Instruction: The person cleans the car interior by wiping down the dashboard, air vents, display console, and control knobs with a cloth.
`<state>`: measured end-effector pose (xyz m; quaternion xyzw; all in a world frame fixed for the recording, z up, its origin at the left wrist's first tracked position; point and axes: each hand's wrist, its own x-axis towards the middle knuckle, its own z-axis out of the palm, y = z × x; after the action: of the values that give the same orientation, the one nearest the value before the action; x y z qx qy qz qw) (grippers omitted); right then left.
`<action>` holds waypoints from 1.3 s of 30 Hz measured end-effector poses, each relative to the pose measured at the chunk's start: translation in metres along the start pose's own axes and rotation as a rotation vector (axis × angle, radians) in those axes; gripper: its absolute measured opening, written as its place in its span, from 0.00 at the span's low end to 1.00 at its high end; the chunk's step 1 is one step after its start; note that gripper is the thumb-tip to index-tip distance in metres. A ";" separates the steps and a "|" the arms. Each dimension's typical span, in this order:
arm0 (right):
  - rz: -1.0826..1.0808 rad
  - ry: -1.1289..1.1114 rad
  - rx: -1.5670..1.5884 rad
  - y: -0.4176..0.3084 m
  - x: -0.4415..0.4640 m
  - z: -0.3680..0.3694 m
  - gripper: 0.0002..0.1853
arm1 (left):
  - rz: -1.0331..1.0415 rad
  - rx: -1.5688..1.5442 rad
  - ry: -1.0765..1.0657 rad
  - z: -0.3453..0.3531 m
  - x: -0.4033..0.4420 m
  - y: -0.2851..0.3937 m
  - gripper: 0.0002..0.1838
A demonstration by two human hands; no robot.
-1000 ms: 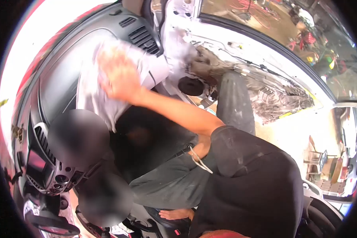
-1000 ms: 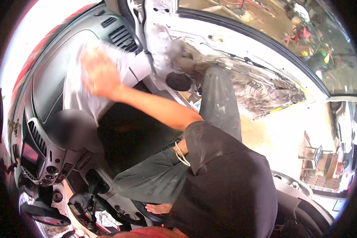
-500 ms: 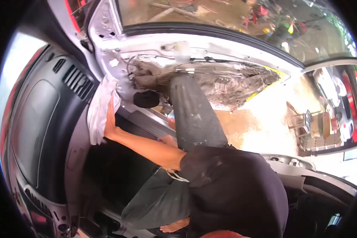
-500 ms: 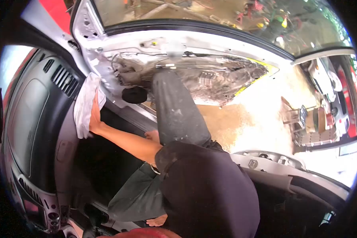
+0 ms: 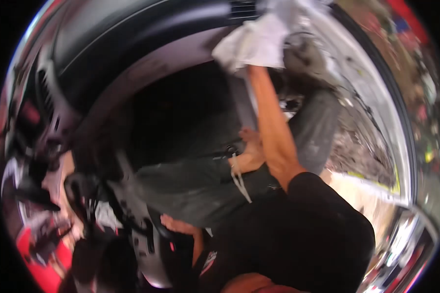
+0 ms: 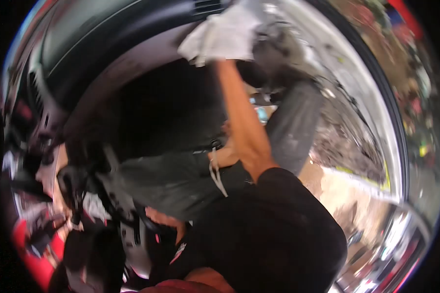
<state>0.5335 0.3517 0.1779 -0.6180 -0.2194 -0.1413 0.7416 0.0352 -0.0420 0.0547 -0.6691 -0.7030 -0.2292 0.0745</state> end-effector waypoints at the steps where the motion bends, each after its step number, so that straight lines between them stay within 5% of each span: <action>1: -0.004 -0.017 -0.006 0.000 0.012 -0.001 0.33 | -0.029 0.043 0.019 0.001 -0.005 0.003 0.45; 8: -0.046 -0.135 -0.023 -0.005 0.047 -0.005 0.33 | -0.213 -0.011 -0.053 0.010 -0.015 -0.009 0.52; 13: -0.055 -0.216 -0.009 -0.005 0.057 -0.001 0.32 | -0.230 0.063 -0.078 0.000 -0.005 0.001 0.36; 23: -0.237 -0.425 0.121 -0.015 0.020 0.010 0.32 | -0.221 -0.067 -0.342 -0.050 0.002 -0.012 0.42; 26: -0.422 -0.661 0.306 -0.024 -0.006 0.021 0.32 | -0.129 -0.104 -0.422 -0.053 -0.013 -0.029 0.44; 30: -0.628 -1.310 0.668 -0.049 -0.039 0.059 0.32 | -0.066 -0.080 -0.403 -0.035 -0.031 -0.048 0.44; 37: 0.732 -1.483 1.390 -0.147 -0.129 0.124 0.30 | -0.039 -0.079 -0.315 -0.022 -0.040 -0.056 0.42; 39: 0.633 -1.497 1.277 -0.172 -0.151 0.137 0.30 | -0.038 -0.081 -0.299 -0.020 -0.042 -0.057 0.42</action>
<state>0.2998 0.4423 0.2689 -0.0685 -0.4860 0.6237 0.6084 -0.0206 -0.0889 0.0425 -0.6850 -0.7088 -0.1567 -0.0624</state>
